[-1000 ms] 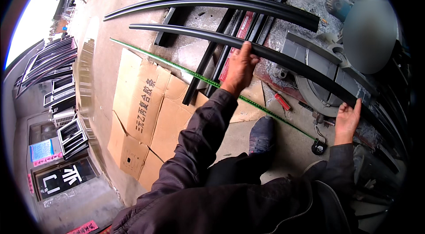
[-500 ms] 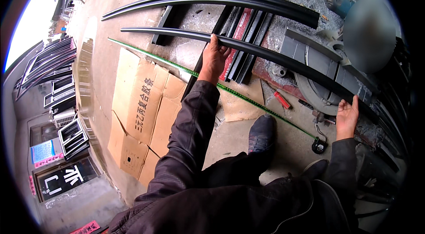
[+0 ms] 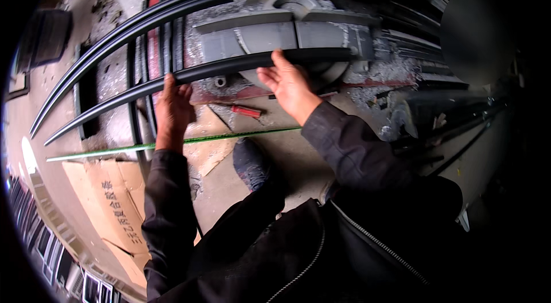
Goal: The person uses a green flexible tape measure to measure the dimensions of a large metal window frame and several long metal bars. They measure the frame's width and height, then measure and mark the metal bars on the floor before placing them aside.
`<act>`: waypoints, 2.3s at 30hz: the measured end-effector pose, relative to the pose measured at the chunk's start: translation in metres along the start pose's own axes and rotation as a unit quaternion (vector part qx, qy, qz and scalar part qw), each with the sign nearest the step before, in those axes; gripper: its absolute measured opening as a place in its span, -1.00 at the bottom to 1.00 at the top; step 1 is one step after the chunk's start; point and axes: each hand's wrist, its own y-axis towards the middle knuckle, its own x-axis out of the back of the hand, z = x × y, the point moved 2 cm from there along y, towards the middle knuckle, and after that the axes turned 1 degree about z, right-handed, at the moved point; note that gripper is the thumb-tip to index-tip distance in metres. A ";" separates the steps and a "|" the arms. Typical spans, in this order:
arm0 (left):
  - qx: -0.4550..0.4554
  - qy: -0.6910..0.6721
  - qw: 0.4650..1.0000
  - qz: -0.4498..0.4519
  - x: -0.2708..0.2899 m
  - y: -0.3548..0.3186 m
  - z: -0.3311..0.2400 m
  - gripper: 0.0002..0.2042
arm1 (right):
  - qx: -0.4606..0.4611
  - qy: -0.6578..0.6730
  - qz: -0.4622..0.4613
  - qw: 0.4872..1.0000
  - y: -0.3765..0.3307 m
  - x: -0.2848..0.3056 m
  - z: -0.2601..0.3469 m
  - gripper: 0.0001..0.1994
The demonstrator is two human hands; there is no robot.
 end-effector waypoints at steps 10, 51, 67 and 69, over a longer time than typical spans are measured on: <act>0.009 0.031 0.999 0.030 0.028 0.019 0.000 -0.84 | 0.179 -0.322 0.004 0.930 -0.056 0.086 0.018 -0.84; -0.005 0.111 0.993 0.032 0.051 -0.008 -0.024 -0.53 | 0.231 -0.782 0.178 0.550 -0.096 0.153 0.081 -0.83; -0.198 0.341 0.815 -0.424 0.124 -0.102 -0.067 -0.59 | 0.047 -0.838 0.143 0.525 -0.094 0.098 0.133 -0.79; -0.174 0.243 0.863 -0.407 0.117 -0.097 -0.057 -0.55 | 0.057 -0.841 0.152 0.516 -0.090 0.096 0.137 -0.79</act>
